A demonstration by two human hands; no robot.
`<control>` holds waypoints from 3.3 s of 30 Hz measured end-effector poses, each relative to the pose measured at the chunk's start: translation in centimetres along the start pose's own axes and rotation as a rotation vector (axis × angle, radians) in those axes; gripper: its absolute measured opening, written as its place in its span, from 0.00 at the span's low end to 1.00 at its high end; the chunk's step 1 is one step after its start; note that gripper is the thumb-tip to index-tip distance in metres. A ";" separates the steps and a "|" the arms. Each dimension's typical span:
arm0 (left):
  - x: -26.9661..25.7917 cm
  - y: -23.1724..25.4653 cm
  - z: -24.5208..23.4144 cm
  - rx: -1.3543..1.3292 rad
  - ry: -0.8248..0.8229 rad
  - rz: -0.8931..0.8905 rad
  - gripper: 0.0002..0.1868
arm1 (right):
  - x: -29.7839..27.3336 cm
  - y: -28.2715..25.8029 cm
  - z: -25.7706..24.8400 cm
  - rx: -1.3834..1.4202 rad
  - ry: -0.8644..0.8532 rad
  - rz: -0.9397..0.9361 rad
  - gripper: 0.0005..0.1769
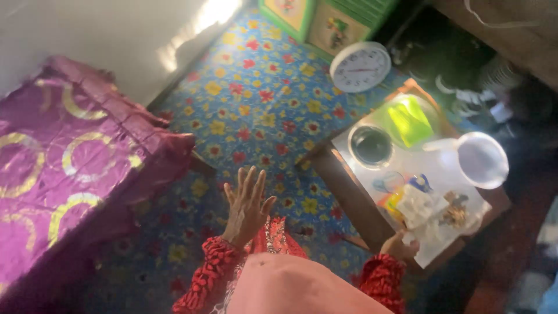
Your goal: The person uses a feather duster to wipe a purple patterned surface. They repeatedly sweep the duster across the surface in a consistent motion, maintaining contact with the surface throughout the clip.
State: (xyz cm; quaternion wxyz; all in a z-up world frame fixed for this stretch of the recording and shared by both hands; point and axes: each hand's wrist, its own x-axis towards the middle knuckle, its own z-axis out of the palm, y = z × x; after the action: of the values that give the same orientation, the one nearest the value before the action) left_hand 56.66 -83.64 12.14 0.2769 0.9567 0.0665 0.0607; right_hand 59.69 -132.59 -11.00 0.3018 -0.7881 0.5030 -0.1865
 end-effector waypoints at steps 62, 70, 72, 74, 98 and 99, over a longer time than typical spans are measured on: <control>-37.0 -51.6 -27.5 0.564 0.777 -1.280 0.39 | -90.4 -31.5 3.2 -0.197 -1.723 -2.175 0.44; -53.8 -67.1 -29.3 1.116 0.728 -1.540 0.42 | -95.5 -28.8 0.8 -0.214 -1.746 -2.012 0.43; -54.7 -66.9 -31.4 1.503 0.662 -1.598 0.18 | -96.3 -27.9 0.2 -0.137 -1.740 -2.027 0.43; -56.6 -68.2 -30.9 1.632 0.555 -1.564 0.14 | -96.5 -26.8 -0.1 -0.159 -1.744 -1.990 0.43; -41.1 -61.5 -22.3 0.058 1.048 -1.196 0.13 | -96.7 -26.0 -2.9 -0.217 -1.688 -1.991 0.43; -40.1 -61.1 -21.9 0.076 1.058 -1.185 0.11 | -96.0 -27.0 -3.3 -0.177 -1.615 -2.016 0.43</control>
State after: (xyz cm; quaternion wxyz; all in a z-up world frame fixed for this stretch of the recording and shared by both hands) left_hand 8.11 -27.48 -5.53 0.1621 0.6151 0.6890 0.3473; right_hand 35.34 -38.17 10.30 0.1927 -0.7234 -0.6221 0.2290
